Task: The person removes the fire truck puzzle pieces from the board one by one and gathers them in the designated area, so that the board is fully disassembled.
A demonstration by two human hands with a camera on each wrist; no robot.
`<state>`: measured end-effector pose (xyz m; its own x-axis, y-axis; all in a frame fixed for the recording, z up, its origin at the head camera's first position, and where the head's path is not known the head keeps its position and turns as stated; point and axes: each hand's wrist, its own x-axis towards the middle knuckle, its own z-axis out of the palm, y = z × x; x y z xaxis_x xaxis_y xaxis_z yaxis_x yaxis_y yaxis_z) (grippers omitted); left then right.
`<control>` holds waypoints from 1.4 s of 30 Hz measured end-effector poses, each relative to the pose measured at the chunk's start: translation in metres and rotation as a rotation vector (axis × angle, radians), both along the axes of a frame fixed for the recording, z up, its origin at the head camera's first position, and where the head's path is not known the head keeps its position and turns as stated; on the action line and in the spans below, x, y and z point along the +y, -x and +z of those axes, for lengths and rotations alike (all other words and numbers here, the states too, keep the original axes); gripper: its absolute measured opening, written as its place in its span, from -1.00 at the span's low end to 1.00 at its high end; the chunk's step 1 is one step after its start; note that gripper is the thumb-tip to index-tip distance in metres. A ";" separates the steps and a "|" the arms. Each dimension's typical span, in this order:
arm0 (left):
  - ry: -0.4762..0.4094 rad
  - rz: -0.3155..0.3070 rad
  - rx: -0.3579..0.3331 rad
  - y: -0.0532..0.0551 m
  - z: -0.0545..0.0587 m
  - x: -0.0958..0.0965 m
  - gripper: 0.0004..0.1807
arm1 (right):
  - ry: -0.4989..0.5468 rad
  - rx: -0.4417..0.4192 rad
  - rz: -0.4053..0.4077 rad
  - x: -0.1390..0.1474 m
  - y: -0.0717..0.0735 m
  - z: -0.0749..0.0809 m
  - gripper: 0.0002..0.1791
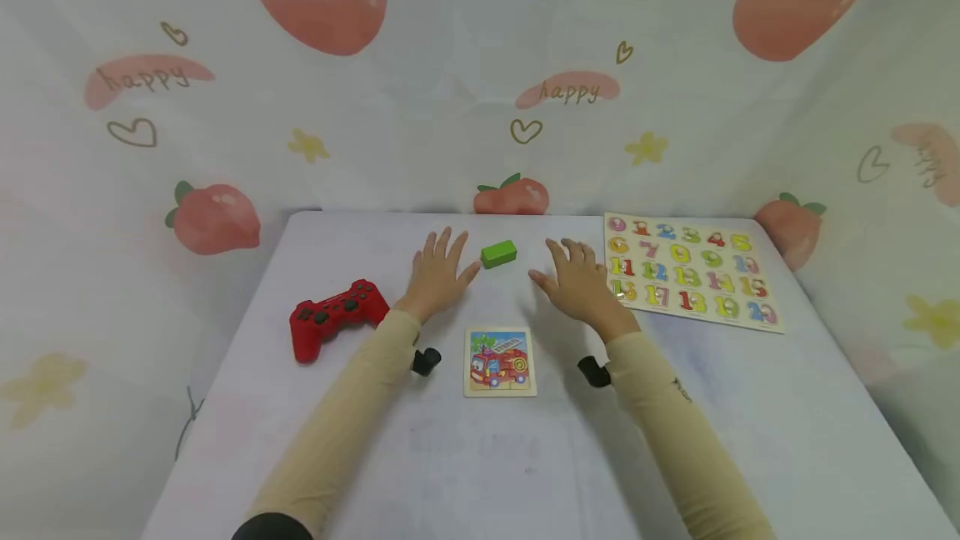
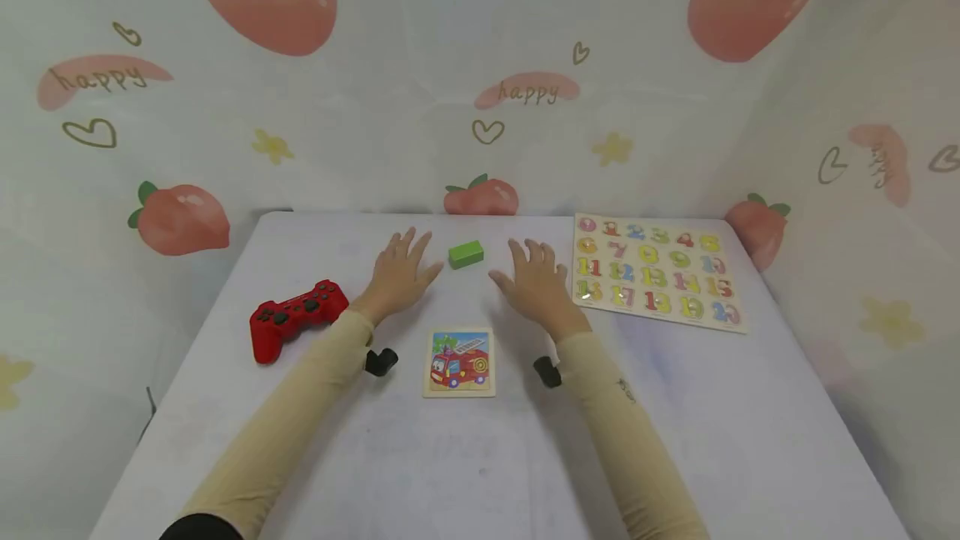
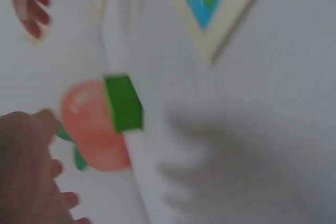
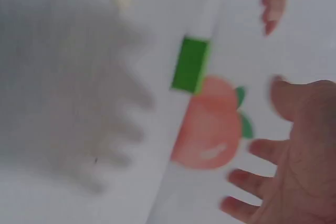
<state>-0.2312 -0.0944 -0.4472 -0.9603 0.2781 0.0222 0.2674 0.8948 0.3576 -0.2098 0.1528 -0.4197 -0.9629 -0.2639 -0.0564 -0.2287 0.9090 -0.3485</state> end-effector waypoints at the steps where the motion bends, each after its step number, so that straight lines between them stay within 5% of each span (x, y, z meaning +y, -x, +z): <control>1: -0.016 -0.040 -0.009 -0.010 0.000 0.001 -0.28 | 0.006 -0.018 0.035 -0.001 -0.008 0.001 -0.27; 6: -0.183 -0.251 -0.064 -0.069 -0.015 0.006 -0.32 | 0.056 -0.165 0.193 -0.009 -0.046 -0.014 -0.52; 9: -0.247 -0.280 -0.095 -0.094 -0.033 0.009 -0.28 | 0.077 -0.179 0.194 -0.014 -0.057 -0.033 -0.56; 12: -0.253 -0.251 -0.103 -0.106 -0.050 0.012 -0.22 | 0.123 -0.153 0.123 -0.019 -0.064 -0.047 -0.59; 17: -0.204 -0.251 -0.058 -0.110 -0.067 0.010 -0.15 | 0.229 -0.130 0.030 -0.023 -0.070 -0.054 -0.64; 28: -0.029 -0.334 0.070 -0.113 -0.076 0.001 -0.39 | 0.257 -0.031 0.017 -0.029 -0.067 -0.058 -0.72; 42: -0.080 -0.388 0.099 -0.113 -0.078 -0.002 -0.58 | 0.331 -0.041 -0.052 -0.037 -0.066 -0.062 -0.77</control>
